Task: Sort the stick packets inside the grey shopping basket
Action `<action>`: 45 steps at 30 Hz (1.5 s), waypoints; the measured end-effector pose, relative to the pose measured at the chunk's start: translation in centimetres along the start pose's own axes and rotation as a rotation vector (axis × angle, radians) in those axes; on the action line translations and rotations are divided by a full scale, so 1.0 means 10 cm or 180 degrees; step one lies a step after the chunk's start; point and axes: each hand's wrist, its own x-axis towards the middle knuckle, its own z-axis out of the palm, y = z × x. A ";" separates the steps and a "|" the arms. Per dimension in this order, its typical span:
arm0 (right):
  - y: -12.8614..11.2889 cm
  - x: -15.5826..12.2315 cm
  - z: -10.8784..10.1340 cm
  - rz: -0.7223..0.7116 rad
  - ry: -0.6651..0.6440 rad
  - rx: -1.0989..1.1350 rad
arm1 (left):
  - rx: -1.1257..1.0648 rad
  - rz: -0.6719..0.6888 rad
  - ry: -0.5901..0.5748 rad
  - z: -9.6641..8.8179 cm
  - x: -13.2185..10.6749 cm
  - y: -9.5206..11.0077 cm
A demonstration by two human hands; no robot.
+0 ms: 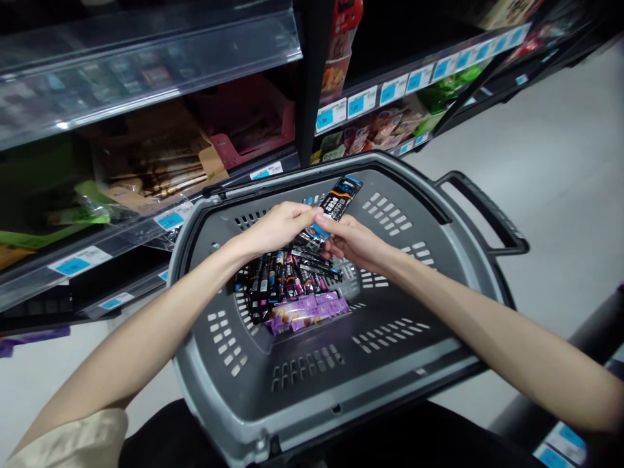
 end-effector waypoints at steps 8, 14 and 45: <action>-0.03 -0.01 -0.02 -0.0247 0.0046 -0.0032 | -0.0013 -0.0036 -0.0131 0.04 -0.01 0.05; 0.00 0.00 0.02 -0.0277 -0.0016 -0.0006 | -0.0250 -0.0316 -0.0100 0.02 -0.01 0.08; -0.01 0.03 -0.02 -0.0764 0.0524 -0.0427 | 0.0923 0.0105 0.0215 0.01 -0.01 0.11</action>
